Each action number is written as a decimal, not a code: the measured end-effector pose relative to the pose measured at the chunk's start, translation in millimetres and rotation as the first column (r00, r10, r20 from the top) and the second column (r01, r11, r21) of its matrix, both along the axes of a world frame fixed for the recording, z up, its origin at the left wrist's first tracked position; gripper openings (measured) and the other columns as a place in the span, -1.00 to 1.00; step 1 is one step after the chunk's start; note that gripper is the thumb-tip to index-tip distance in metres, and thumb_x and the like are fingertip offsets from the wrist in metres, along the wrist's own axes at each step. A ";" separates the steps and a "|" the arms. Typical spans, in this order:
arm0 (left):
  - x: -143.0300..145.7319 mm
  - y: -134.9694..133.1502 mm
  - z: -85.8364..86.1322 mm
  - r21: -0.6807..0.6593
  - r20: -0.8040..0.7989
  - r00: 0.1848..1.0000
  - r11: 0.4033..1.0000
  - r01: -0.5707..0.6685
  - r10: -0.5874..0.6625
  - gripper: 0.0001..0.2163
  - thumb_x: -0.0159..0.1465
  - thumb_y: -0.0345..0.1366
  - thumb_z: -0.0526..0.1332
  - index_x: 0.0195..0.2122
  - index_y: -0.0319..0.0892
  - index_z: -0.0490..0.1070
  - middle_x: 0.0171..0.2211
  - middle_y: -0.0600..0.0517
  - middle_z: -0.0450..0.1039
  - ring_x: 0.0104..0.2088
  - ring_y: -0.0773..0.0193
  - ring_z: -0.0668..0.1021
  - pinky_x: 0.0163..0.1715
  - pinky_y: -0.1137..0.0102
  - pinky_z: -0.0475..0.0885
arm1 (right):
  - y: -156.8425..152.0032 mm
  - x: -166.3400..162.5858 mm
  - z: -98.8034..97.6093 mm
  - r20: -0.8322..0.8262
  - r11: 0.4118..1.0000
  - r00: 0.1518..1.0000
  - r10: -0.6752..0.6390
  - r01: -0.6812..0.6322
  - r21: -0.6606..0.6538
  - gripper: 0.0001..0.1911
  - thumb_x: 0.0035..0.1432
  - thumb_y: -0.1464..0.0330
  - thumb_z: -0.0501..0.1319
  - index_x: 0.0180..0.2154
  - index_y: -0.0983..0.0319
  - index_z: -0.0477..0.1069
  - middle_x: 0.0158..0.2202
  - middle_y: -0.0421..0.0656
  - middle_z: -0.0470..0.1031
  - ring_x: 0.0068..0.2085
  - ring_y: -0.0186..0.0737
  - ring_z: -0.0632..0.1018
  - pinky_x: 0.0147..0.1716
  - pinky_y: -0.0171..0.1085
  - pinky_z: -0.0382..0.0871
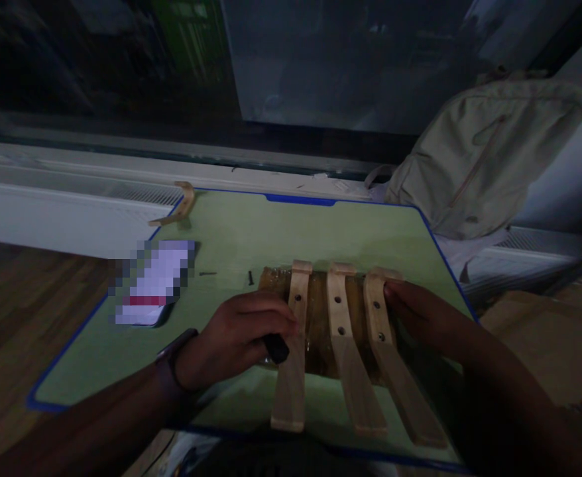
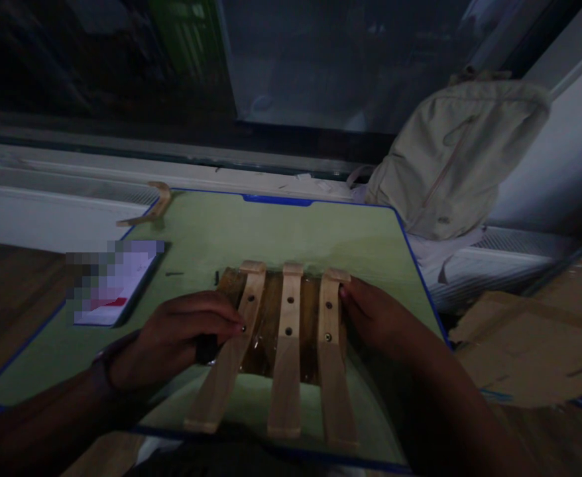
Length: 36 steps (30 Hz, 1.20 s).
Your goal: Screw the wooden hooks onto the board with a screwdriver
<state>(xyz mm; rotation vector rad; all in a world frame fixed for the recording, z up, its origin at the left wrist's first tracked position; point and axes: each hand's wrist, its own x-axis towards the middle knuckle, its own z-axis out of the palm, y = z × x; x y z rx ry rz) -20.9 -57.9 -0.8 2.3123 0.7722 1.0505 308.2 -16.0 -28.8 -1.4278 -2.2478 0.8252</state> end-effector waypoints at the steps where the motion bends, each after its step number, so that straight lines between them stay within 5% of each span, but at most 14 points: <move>1: 0.6 0.2 -0.2 -0.007 0.000 1.000 1.000 -0.003 0.003 -0.85 0.32 -0.52 0.23 -0.22 -0.17 0.56 -0.26 -0.02 0.64 -0.28 0.37 0.67 -0.27 0.54 0.55 | -0.1 -0.2 0.2 -0.004 1.000 1.000 0.004 -0.004 -0.002 -0.52 0.43 0.09 -0.07 -0.09 0.18 0.54 -0.04 0.02 0.64 -0.02 0.11 0.63 0.13 0.11 0.46; 14: 3.2 -0.3 2.1 -0.108 0.047 0.998 0.994 -0.036 0.041 -0.88 0.27 -0.54 0.27 -0.31 -0.19 0.51 -0.34 0.02 0.60 -0.35 0.41 0.64 -0.36 0.57 0.51 | 0.6 1.9 -1.7 0.021 1.000 1.000 0.002 -0.003 0.006 -0.51 0.43 0.08 -0.08 -0.10 0.19 0.53 -0.06 0.06 0.64 -0.04 0.13 0.63 0.09 0.15 0.47; 24: 10.1 -4.8 -1.8 -0.004 0.033 0.995 0.996 -0.089 0.089 -0.85 0.23 -0.58 0.26 -0.30 -0.20 0.49 -0.37 0.06 0.59 -0.37 0.43 0.63 -0.37 0.60 0.49 | 3.9 0.4 -1.2 -0.016 0.998 0.998 0.063 -0.063 -0.019 -0.55 0.44 0.12 -0.07 -0.07 0.18 0.52 -0.01 0.02 0.63 0.00 0.08 0.62 0.10 0.10 0.47; 36: -4.9 6.9 6.1 -0.005 -0.033 0.995 0.996 0.090 -0.090 -0.87 0.28 -0.55 0.23 -0.26 -0.20 0.50 -0.28 -0.03 0.63 -0.30 0.36 0.68 -0.29 0.58 0.55 | 4.8 1.2 0.1 -0.007 0.997 0.997 0.073 -0.073 -0.002 -0.54 0.45 0.12 -0.08 -0.07 0.18 0.51 -0.02 0.03 0.63 -0.02 0.09 0.63 0.11 0.11 0.46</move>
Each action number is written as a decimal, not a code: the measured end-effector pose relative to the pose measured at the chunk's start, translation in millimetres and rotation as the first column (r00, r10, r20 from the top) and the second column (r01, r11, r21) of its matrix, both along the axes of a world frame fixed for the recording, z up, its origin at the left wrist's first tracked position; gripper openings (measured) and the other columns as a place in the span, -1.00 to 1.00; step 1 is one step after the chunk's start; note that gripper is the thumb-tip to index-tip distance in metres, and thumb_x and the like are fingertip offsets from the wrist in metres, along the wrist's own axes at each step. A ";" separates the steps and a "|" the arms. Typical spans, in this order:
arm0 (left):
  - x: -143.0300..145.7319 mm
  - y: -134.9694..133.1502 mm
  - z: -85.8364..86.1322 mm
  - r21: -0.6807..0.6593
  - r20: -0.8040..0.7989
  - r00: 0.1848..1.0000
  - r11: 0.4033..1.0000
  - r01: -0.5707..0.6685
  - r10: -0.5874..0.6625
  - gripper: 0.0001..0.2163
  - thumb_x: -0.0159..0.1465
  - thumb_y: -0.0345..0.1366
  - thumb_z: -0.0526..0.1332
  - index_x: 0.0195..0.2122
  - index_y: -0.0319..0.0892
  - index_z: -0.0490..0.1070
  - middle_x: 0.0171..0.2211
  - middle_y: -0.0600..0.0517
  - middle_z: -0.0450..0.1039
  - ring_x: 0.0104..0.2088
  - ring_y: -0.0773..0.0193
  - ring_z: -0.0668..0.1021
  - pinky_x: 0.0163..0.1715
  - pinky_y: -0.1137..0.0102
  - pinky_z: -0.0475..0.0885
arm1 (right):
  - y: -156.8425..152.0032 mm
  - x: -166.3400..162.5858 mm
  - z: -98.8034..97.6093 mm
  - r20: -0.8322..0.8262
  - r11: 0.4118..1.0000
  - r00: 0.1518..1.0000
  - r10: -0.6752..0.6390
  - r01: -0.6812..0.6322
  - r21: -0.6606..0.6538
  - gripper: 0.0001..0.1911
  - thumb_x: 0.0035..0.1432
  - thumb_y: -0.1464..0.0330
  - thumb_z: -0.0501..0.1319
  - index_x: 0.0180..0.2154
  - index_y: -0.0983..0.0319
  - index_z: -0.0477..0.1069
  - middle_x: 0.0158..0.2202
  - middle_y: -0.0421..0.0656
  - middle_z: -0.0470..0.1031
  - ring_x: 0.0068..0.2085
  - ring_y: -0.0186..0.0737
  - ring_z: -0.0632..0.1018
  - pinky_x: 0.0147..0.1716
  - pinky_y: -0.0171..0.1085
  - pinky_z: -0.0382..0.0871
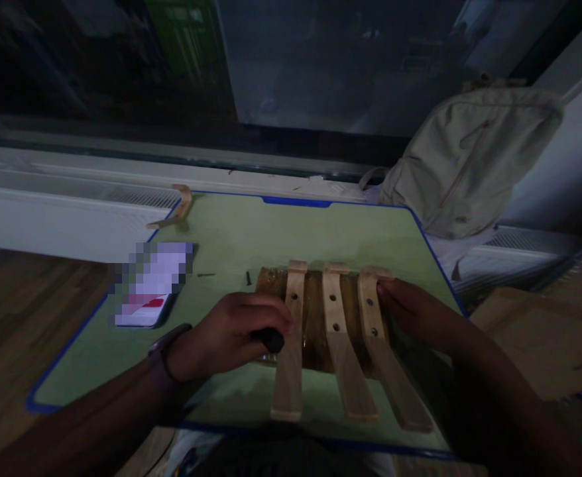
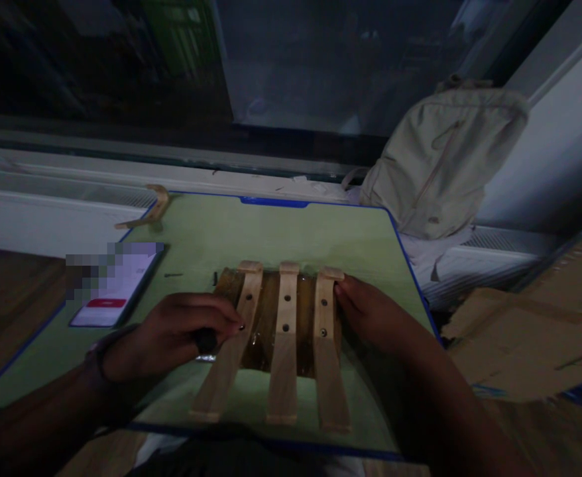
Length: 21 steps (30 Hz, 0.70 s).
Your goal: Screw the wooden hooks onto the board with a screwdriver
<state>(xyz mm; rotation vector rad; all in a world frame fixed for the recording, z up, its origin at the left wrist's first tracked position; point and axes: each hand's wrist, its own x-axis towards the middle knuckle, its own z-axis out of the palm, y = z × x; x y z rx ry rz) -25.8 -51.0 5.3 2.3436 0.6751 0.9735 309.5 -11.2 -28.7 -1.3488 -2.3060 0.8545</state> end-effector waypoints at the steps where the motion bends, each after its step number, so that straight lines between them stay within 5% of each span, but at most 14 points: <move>1: 0.1 0.2 -0.4 0.008 -0.006 1.000 1.000 0.012 -0.012 -0.86 0.28 -0.55 0.23 -0.25 -0.20 0.50 -0.27 -0.04 0.64 -0.28 0.35 0.69 -0.28 0.57 0.56 | 0.0 0.2 -0.5 -0.002 1.000 1.000 -0.001 0.001 0.008 -0.54 0.45 0.12 -0.08 -0.07 0.19 0.51 -0.01 0.04 0.63 -0.01 0.09 0.63 0.12 0.11 0.46; 13: -8.0 0.3 -0.5 0.011 -0.081 0.996 1.000 0.026 -0.025 -0.71 0.21 -0.65 0.25 -0.13 -0.18 0.55 -0.06 -0.06 0.55 -0.14 0.31 0.65 -0.19 0.53 0.55 | 0.8 -2.9 2.7 -0.011 0.999 1.000 0.003 -0.003 0.049 -0.55 0.42 0.13 -0.06 -0.05 0.16 0.53 0.00 0.01 0.64 0.06 0.11 0.62 0.21 0.11 0.43; 21: -12.2 3.7 4.3 -0.019 0.031 0.999 0.999 -0.037 0.038 -0.69 0.31 -0.51 0.24 0.05 -0.12 0.49 -0.11 -0.04 0.52 -0.16 0.31 0.58 -0.17 0.45 0.50 | 1.5 -4.5 7.8 0.032 0.998 0.999 0.013 -0.015 0.054 -0.55 0.42 0.17 -0.08 -0.02 0.19 0.53 -0.01 0.05 0.64 0.00 0.11 0.64 0.10 0.11 0.51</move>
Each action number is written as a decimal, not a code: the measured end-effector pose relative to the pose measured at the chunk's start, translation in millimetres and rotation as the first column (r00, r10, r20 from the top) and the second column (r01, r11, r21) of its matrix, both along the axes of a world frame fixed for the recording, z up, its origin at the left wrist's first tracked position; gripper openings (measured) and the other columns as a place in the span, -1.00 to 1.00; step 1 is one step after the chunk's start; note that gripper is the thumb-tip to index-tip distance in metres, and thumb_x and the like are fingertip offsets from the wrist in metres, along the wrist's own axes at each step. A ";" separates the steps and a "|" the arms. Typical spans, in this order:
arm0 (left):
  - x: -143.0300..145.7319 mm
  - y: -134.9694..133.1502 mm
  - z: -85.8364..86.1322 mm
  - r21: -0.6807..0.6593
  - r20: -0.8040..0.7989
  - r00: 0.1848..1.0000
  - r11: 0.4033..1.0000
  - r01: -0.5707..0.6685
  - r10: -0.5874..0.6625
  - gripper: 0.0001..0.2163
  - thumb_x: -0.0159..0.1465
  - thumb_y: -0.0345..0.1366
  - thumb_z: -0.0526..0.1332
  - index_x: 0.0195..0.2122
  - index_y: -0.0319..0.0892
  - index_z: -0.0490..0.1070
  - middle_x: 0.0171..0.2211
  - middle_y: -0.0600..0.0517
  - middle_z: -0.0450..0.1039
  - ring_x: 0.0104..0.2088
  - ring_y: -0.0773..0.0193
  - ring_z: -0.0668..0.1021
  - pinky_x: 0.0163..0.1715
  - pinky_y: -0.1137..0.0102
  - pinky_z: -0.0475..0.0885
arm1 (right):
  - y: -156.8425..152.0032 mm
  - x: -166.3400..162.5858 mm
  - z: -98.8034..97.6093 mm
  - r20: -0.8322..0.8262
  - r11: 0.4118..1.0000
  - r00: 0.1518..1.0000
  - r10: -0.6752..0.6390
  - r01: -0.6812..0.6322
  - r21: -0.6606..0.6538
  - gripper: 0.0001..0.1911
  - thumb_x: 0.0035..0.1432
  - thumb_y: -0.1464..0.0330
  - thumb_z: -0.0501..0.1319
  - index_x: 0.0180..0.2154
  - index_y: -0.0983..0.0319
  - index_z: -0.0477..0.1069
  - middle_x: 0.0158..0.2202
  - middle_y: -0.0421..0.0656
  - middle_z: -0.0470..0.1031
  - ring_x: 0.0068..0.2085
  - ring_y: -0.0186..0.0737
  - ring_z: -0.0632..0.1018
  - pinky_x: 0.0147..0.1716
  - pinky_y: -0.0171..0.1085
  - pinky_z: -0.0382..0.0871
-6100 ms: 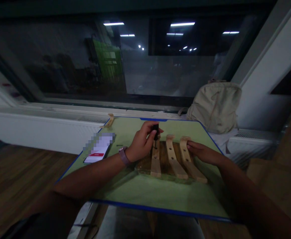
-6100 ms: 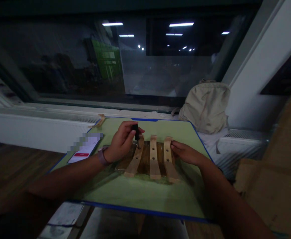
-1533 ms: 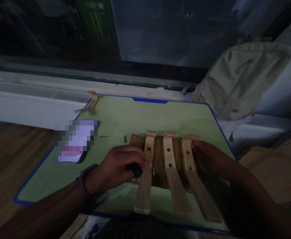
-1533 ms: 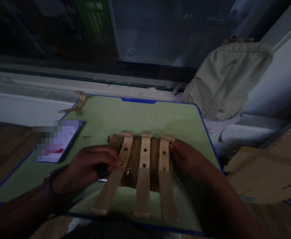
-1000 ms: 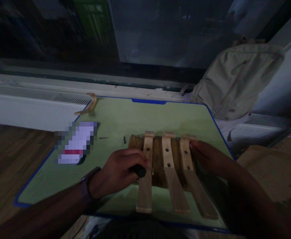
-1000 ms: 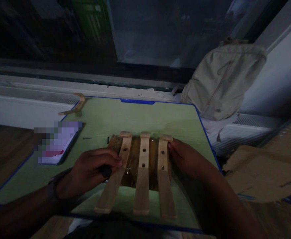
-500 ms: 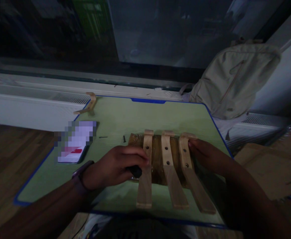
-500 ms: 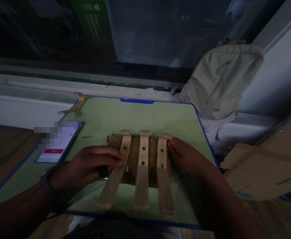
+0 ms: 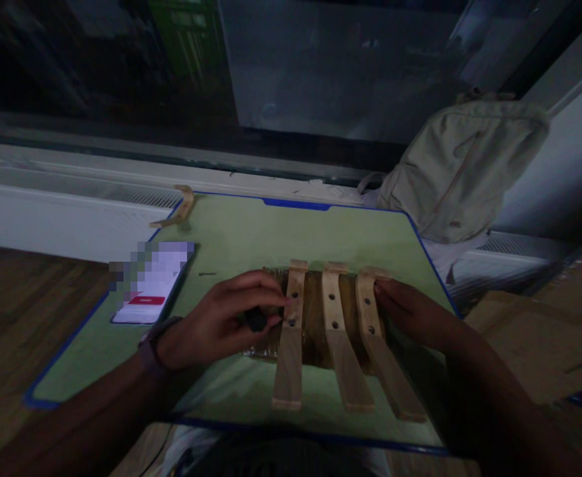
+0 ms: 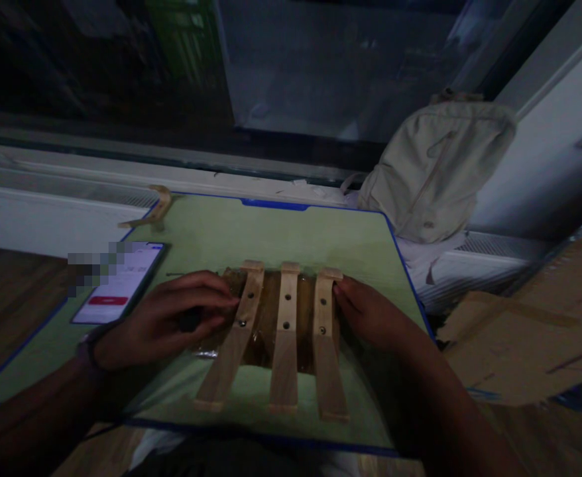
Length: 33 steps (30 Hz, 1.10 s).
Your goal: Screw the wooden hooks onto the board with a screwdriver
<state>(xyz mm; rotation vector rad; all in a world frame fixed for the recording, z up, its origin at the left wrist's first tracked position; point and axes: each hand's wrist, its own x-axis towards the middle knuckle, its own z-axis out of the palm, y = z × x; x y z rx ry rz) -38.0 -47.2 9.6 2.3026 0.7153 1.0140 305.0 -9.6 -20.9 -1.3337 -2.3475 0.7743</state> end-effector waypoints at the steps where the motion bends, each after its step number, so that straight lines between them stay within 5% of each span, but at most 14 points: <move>1: -1.3 0.2 0.3 -0.017 0.038 0.999 0.999 -0.028 0.028 -0.69 0.34 -0.45 0.23 0.09 -0.11 0.47 -0.11 -0.04 0.51 -0.15 0.29 0.56 -0.16 0.43 0.49 | 0.5 -0.3 0.5 0.001 1.000 1.000 0.006 -0.006 0.000 -0.55 0.42 0.19 -0.08 -0.04 0.19 0.53 -0.03 0.04 0.64 -0.03 0.09 0.65 0.08 0.09 0.52; 7: -2.8 2.0 -2.9 -0.280 0.341 0.926 0.958 -0.061 0.159 -0.76 0.48 -0.20 0.08 0.03 -0.11 0.47 -0.18 -0.04 0.41 -0.26 0.28 0.45 -0.24 0.39 0.41 | 3.6 -0.4 0.5 -0.004 0.999 0.999 0.039 -0.039 0.004 -0.56 0.43 0.16 -0.08 -0.15 0.18 0.52 -0.12 0.00 0.65 -0.07 0.02 0.65 0.06 -0.01 0.53; 11: -3.9 5.3 5.1 -0.232 0.343 0.912 0.961 -0.152 0.227 -0.83 0.38 -0.19 0.25 -0.12 -0.10 0.58 -0.16 -0.04 0.38 -0.13 0.21 0.46 -0.15 0.36 0.40 | 6.2 1.0 -2.9 -0.016 1.000 1.000 0.024 -0.024 -0.001 -0.53 0.43 0.09 -0.07 -0.15 0.17 0.53 -0.13 0.00 0.65 -0.04 0.06 0.65 0.11 0.08 0.49; 15: -4.7 5.0 17.4 -0.237 0.351 0.904 0.957 -0.168 0.245 -0.78 0.28 -0.17 0.37 -0.09 -0.09 0.63 -0.25 -0.02 0.41 -0.21 0.21 0.48 -0.23 0.35 0.45 | 10.5 2.8 -9.1 -0.020 1.000 1.000 -0.004 0.004 -0.005 -0.49 0.39 0.04 -0.04 -0.02 0.19 0.54 0.03 0.04 0.63 0.13 0.15 0.58 0.23 0.20 0.37; 21: 11.1 -4.2 60.2 -0.182 0.343 0.916 0.971 -0.154 0.209 -0.81 0.26 -0.23 0.37 -0.14 -0.18 0.62 -0.16 -0.07 0.53 -0.20 0.23 0.56 -0.23 0.37 0.53 | 15.1 5.1 -12.7 -0.027 1.000 1.000 0.011 -0.010 0.019 -0.49 0.40 0.11 -0.04 0.10 0.23 0.49 0.16 0.03 0.56 0.16 0.09 0.57 0.25 0.13 0.36; 26: 17.5 -5.8 101.8 -0.258 0.239 0.966 0.965 -0.037 0.101 -0.83 0.24 -0.24 0.39 -0.22 -0.24 0.57 -0.32 0.01 0.56 -0.42 0.33 0.58 -0.38 0.42 0.54 | 15.7 3.6 -9.5 -0.040 0.998 0.998 0.041 -0.039 0.040 -0.51 0.40 0.09 -0.02 0.04 0.21 0.52 0.13 0.01 0.59 0.18 0.07 0.55 0.26 0.12 0.35; 29: 17.6 -1.4 96.5 -0.288 0.262 0.957 0.957 -0.043 0.122 -0.81 0.25 -0.20 0.38 -0.27 -0.24 0.54 -0.37 0.04 0.53 -0.45 0.34 0.59 -0.40 0.43 0.56 | 14.9 2.2 -8.5 -0.056 0.998 0.997 0.052 -0.049 0.050 -0.47 0.41 0.07 -0.05 0.05 0.24 0.51 0.14 0.05 0.58 0.19 0.07 0.55 0.26 0.11 0.34; 33: 19.6 5.6 55.4 -0.305 0.391 0.908 0.952 -0.028 0.152 -0.73 0.26 -0.11 0.38 -0.30 -0.25 0.49 -0.43 0.05 0.48 -0.48 0.36 0.57 -0.45 0.48 0.55 | 14.2 1.4 -8.6 -0.042 0.997 0.997 0.061 -0.059 0.059 -0.50 0.42 0.12 -0.05 0.11 0.24 0.48 0.19 0.03 0.54 0.19 0.03 0.54 0.26 0.08 0.34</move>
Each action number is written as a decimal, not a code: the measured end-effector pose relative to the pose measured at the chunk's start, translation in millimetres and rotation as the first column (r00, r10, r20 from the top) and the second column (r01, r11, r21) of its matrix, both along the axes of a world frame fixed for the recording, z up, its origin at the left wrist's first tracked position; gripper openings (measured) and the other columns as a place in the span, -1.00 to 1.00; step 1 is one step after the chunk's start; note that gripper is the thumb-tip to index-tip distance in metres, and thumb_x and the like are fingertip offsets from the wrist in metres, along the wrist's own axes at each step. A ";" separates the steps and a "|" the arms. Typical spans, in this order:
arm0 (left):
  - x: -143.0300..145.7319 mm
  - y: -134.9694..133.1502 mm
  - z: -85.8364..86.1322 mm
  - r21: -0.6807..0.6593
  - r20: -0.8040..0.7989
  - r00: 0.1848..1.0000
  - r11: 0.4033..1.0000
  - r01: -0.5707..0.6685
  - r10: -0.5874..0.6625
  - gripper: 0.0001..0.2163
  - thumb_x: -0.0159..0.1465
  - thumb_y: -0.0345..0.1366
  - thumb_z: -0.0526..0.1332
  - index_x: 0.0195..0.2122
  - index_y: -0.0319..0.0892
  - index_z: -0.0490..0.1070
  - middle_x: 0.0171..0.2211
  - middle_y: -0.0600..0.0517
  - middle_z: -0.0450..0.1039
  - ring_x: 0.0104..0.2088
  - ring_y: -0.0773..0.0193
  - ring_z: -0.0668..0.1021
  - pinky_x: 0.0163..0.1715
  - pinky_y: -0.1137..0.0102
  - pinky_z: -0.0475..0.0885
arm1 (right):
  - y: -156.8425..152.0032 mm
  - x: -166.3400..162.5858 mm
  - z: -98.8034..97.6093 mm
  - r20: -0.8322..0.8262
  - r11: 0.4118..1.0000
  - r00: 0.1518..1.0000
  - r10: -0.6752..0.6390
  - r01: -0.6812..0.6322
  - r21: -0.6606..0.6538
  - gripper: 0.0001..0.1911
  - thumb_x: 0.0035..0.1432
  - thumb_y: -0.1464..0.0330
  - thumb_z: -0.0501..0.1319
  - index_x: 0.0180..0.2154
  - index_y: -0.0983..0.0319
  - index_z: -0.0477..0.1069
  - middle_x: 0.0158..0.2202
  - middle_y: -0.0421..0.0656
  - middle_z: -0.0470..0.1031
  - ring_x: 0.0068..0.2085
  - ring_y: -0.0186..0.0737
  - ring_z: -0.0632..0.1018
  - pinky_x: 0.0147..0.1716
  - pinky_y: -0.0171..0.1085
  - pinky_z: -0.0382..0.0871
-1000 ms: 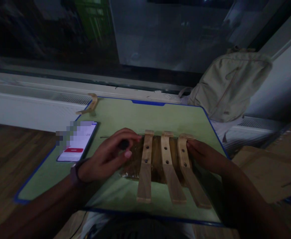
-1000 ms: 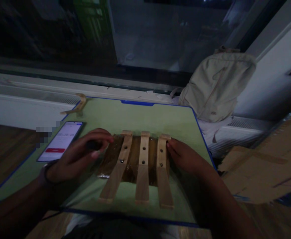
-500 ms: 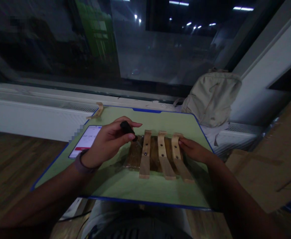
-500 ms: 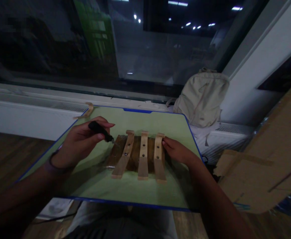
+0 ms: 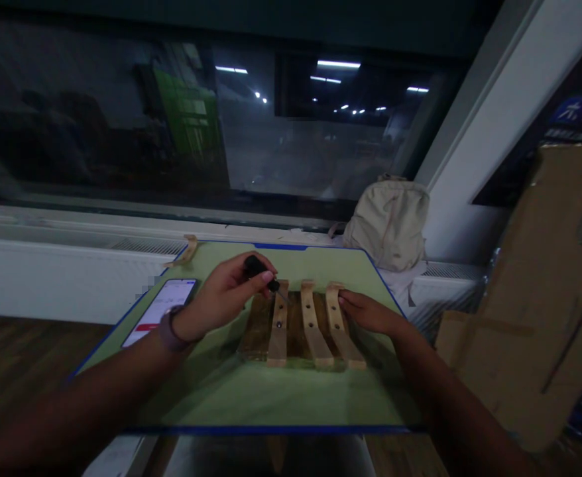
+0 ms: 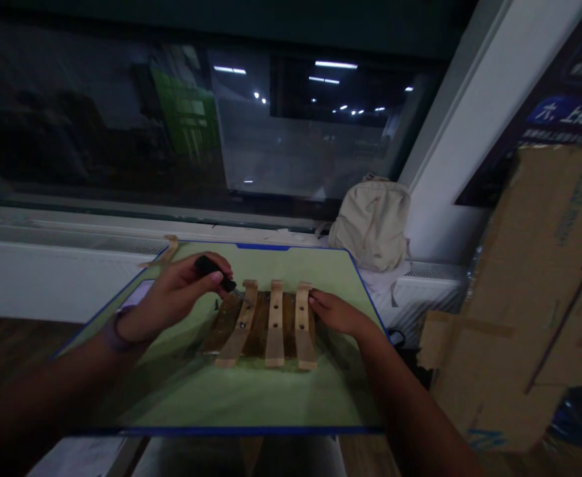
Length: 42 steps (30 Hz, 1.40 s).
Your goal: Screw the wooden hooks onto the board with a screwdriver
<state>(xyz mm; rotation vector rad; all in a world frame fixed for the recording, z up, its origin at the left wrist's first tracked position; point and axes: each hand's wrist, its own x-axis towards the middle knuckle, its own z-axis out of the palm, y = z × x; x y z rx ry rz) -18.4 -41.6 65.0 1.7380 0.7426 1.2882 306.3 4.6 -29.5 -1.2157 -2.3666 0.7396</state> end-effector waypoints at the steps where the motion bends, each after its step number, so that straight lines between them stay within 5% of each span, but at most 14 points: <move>1: -0.2 0.6 -11.1 -0.020 0.044 0.999 1.000 -0.018 0.019 -0.73 0.27 -0.11 0.37 -0.30 -0.25 0.48 -0.41 0.05 0.47 -0.49 0.37 0.57 -0.48 0.49 0.55 | 0.0 -0.1 0.0 0.001 1.000 1.000 -0.003 0.003 0.002 -0.50 0.42 0.13 -0.05 0.11 0.24 0.47 0.20 0.03 0.54 0.19 0.04 0.54 0.26 0.10 0.34; 6: -9.5 -3.7 -46.7 0.006 0.218 0.975 0.999 -0.053 0.050 -0.77 0.29 -0.14 0.36 -0.27 -0.23 0.49 -0.30 0.02 0.46 -0.47 0.39 0.56 -0.48 0.50 0.55 | -1.2 -0.4 1.4 0.013 1.000 1.000 -0.010 0.010 -0.008 -0.52 0.44 0.15 -0.08 0.07 0.20 0.50 0.14 0.00 0.58 0.12 0.03 0.59 0.21 0.10 0.40; 12: -19.0 -12.0 -60.5 0.018 0.222 0.975 1.000 -0.006 0.002 -0.84 0.35 -0.20 0.29 -0.24 -0.21 0.49 -0.29 0.00 0.46 -0.45 0.37 0.55 -0.47 0.49 0.54 | -3.5 -1.7 4.0 0.020 0.999 0.999 -0.045 0.045 -0.004 -0.55 0.42 0.14 -0.05 0.04 0.16 0.51 0.09 -0.04 0.62 0.15 0.03 0.57 0.24 0.09 0.38; 25: -13.7 -12.5 -57.7 0.108 0.080 0.995 0.992 -0.064 0.055 -0.82 0.38 -0.18 0.25 -0.25 -0.21 0.45 -0.30 0.01 0.43 -0.47 0.38 0.56 -0.47 0.48 0.52 | -2.8 -0.6 1.3 0.050 0.998 0.997 -0.058 0.058 -0.009 -0.53 0.42 0.13 -0.07 0.04 0.16 0.51 0.13 -0.03 0.59 0.17 0.04 0.56 0.25 0.13 0.36; 42: -16.3 -10.3 -30.5 0.278 -0.308 0.951 0.956 0.089 0.001 -0.91 0.42 -0.30 0.14 -0.15 -0.17 0.40 -0.26 -0.04 0.45 -0.31 0.29 0.50 -0.33 0.40 0.47 | -2.2 0.7 1.5 0.064 1.000 0.998 -0.016 0.015 0.022 -0.53 0.44 0.14 -0.11 -0.01 0.19 0.49 0.09 0.02 0.60 0.11 0.03 0.59 0.19 0.09 0.43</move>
